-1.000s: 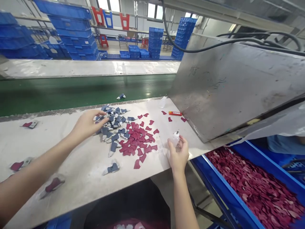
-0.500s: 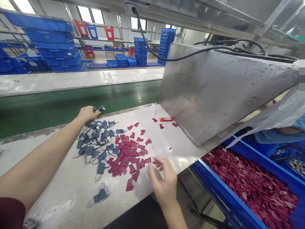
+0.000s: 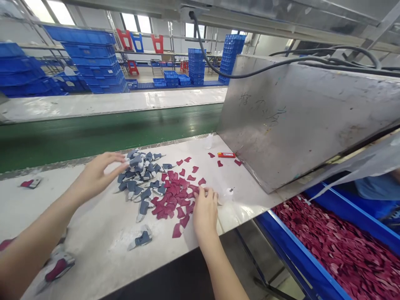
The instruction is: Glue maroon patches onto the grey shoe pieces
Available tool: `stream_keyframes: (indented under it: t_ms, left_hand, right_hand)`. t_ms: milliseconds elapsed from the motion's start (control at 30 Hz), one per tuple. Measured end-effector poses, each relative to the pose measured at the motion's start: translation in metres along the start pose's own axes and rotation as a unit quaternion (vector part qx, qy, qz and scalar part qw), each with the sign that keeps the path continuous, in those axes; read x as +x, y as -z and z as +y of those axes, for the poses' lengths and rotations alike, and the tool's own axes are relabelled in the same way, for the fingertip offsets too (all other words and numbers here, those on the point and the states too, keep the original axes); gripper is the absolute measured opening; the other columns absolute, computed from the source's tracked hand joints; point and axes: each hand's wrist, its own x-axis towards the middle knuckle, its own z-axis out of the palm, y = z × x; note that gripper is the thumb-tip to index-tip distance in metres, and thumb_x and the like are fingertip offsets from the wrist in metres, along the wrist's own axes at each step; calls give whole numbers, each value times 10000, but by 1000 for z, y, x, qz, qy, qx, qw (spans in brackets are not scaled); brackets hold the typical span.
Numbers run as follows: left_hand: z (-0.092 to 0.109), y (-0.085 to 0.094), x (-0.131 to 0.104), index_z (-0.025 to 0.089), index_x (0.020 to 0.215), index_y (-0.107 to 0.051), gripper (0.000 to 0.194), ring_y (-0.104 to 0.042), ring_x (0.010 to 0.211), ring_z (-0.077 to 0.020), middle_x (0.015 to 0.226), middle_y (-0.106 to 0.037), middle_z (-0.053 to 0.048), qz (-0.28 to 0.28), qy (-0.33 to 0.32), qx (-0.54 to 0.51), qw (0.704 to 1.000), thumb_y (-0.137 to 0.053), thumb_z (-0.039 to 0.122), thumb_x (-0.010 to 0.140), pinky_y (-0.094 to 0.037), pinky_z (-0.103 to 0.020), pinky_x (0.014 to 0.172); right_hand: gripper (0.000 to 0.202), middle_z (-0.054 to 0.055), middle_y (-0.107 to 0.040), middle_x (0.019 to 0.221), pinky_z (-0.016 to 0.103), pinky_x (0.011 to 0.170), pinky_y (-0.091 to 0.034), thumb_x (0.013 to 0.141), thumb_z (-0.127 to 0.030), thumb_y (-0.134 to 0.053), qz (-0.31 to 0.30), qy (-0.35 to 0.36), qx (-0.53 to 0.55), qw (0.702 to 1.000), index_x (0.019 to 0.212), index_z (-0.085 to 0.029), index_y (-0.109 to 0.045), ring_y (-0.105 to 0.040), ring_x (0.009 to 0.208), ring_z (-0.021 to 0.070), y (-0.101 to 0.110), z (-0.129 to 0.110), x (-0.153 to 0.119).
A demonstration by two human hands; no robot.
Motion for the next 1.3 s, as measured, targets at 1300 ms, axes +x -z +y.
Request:
stream_keyframes:
  t_ms: [1300]
  left_hand:
    - [88, -58, -209, 199, 993, -745, 162, -763, 776, -156, 940, -779, -25, 136, 74, -337, 929, -651, 181, 863, -616, -195, 746]
  right_hand:
    - [180, 20, -656, 780, 264, 733, -535, 802, -364, -746, -268, -182, 546, 772, 850, -194, -717, -615, 787, 157, 81, -92, -74]
